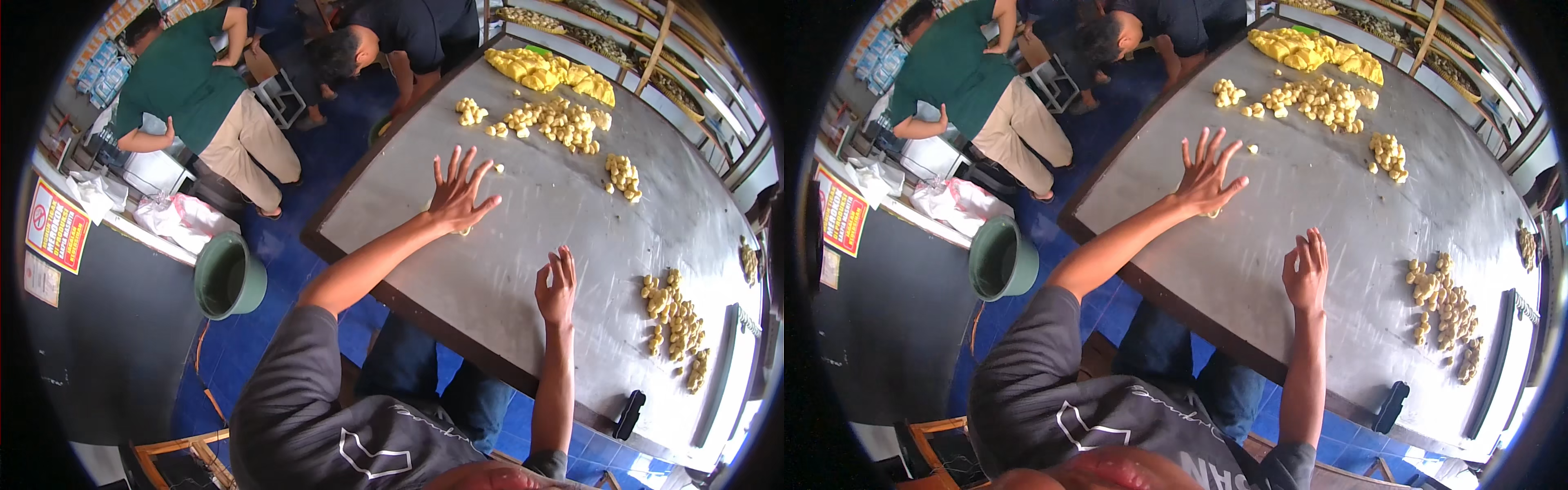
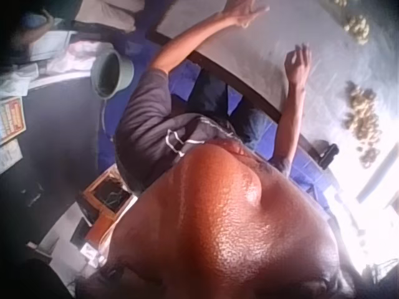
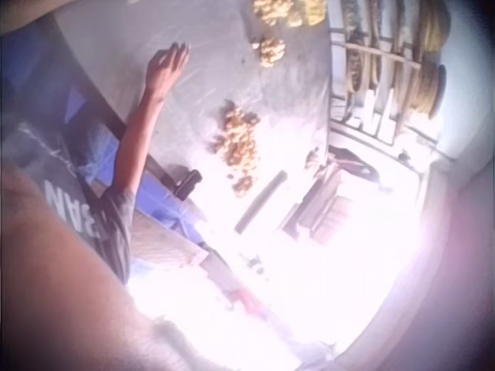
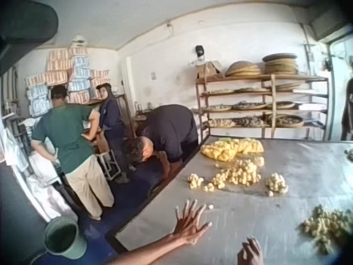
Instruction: The person rolls out a piece of dough on a metal table, places a scoop of dark filling in the center, and folds the dough edges over the filling to form a small pastry.
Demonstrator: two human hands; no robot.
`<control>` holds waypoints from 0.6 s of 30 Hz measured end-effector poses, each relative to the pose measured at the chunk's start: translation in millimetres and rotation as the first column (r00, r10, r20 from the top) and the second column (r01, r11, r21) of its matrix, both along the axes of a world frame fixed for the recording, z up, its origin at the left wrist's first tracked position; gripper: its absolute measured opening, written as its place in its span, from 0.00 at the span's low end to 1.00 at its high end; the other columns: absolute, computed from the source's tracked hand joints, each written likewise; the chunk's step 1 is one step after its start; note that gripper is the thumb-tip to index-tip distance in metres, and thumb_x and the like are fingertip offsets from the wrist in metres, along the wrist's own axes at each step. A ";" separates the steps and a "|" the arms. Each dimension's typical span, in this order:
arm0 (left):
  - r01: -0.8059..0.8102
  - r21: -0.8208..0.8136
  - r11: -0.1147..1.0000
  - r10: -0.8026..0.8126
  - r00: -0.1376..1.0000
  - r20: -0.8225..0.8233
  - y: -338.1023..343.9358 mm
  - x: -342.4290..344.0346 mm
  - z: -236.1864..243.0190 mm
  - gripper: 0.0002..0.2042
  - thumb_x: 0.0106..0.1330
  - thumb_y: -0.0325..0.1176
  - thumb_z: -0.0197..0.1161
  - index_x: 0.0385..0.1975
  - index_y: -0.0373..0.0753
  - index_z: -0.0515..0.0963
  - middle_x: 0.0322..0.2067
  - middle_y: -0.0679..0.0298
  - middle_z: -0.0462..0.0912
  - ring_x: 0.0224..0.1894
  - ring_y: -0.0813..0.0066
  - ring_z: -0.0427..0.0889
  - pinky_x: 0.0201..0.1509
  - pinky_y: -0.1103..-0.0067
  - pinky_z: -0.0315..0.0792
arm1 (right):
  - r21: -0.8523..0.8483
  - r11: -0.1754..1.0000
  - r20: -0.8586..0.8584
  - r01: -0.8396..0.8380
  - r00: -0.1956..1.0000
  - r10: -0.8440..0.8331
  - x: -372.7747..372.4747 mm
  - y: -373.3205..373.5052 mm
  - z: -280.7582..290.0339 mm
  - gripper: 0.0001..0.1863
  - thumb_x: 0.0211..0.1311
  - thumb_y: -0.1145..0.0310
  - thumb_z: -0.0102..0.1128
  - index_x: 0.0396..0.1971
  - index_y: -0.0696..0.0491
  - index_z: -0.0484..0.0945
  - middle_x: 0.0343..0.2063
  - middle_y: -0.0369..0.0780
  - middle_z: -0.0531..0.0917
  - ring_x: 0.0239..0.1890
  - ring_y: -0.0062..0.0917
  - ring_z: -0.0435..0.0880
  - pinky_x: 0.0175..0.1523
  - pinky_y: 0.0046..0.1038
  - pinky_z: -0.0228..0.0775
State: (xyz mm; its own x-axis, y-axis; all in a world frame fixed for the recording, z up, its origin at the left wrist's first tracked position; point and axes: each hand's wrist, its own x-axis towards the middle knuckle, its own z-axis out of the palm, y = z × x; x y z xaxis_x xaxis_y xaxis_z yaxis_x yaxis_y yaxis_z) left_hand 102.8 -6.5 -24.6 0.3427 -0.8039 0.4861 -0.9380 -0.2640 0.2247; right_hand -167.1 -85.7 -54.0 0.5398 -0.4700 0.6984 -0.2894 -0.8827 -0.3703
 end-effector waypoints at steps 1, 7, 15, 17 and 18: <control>0.014 0.057 0.998 -0.016 0.999 0.030 -0.6 0.1 -3.7 0.39 0.65 0.66 0.42 0.70 0.48 0.50 0.71 0.50 0.40 0.73 0.43 0.33 0.66 0.38 0.27 | -0.002 1.000 -0.003 -0.002 1.000 0.002 0.0 0.8 1.2 0.15 0.52 0.83 0.57 0.41 0.62 0.77 0.49 0.53 0.77 0.56 0.48 0.75 0.57 0.42 0.70; 0.006 0.094 0.996 -0.006 1.000 0.000 -3.2 3.9 -4.0 0.41 0.65 0.68 0.39 0.72 0.49 0.46 0.72 0.51 0.35 0.73 0.42 0.28 0.65 0.38 0.22 | 0.023 1.000 -0.009 0.000 1.000 0.000 -1.3 0.6 1.8 0.12 0.54 0.82 0.55 0.41 0.63 0.77 0.50 0.54 0.77 0.57 0.48 0.74 0.60 0.41 0.68; -0.007 0.079 0.997 0.004 0.999 0.044 7.8 4.2 -4.7 0.39 0.66 0.66 0.42 0.71 0.50 0.48 0.72 0.48 0.36 0.73 0.40 0.31 0.64 0.36 0.26 | 0.000 1.000 0.014 -0.013 1.000 0.013 2.8 3.0 3.7 0.15 0.51 0.83 0.57 0.41 0.62 0.77 0.49 0.53 0.77 0.55 0.48 0.75 0.56 0.42 0.71; 0.039 0.091 0.995 -0.045 0.996 0.073 7.2 1.4 5.4 0.38 0.66 0.65 0.43 0.71 0.50 0.49 0.72 0.48 0.37 0.72 0.39 0.32 0.63 0.35 0.26 | -0.002 1.000 0.010 -0.006 1.000 0.006 1.4 1.2 3.0 0.15 0.51 0.83 0.57 0.41 0.62 0.77 0.49 0.53 0.77 0.55 0.48 0.75 0.56 0.42 0.71; 0.037 0.018 0.999 -0.037 0.999 0.036 8.3 3.3 11.8 0.38 0.66 0.65 0.43 0.71 0.50 0.50 0.72 0.49 0.37 0.72 0.39 0.31 0.64 0.36 0.24 | -0.001 1.000 0.012 -0.004 1.000 0.004 0.6 0.0 2.9 0.15 0.50 0.83 0.58 0.41 0.62 0.77 0.49 0.53 0.77 0.55 0.48 0.75 0.56 0.42 0.71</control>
State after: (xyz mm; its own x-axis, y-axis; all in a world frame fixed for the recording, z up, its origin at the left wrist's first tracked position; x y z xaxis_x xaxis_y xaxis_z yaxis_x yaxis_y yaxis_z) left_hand 106.1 1.8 -12.8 0.2947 -0.8242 0.4837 -0.9547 -0.2325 0.1855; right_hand -166.5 -85.7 -51.1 0.5336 -0.4673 0.7049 -0.2815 -0.8841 -0.3731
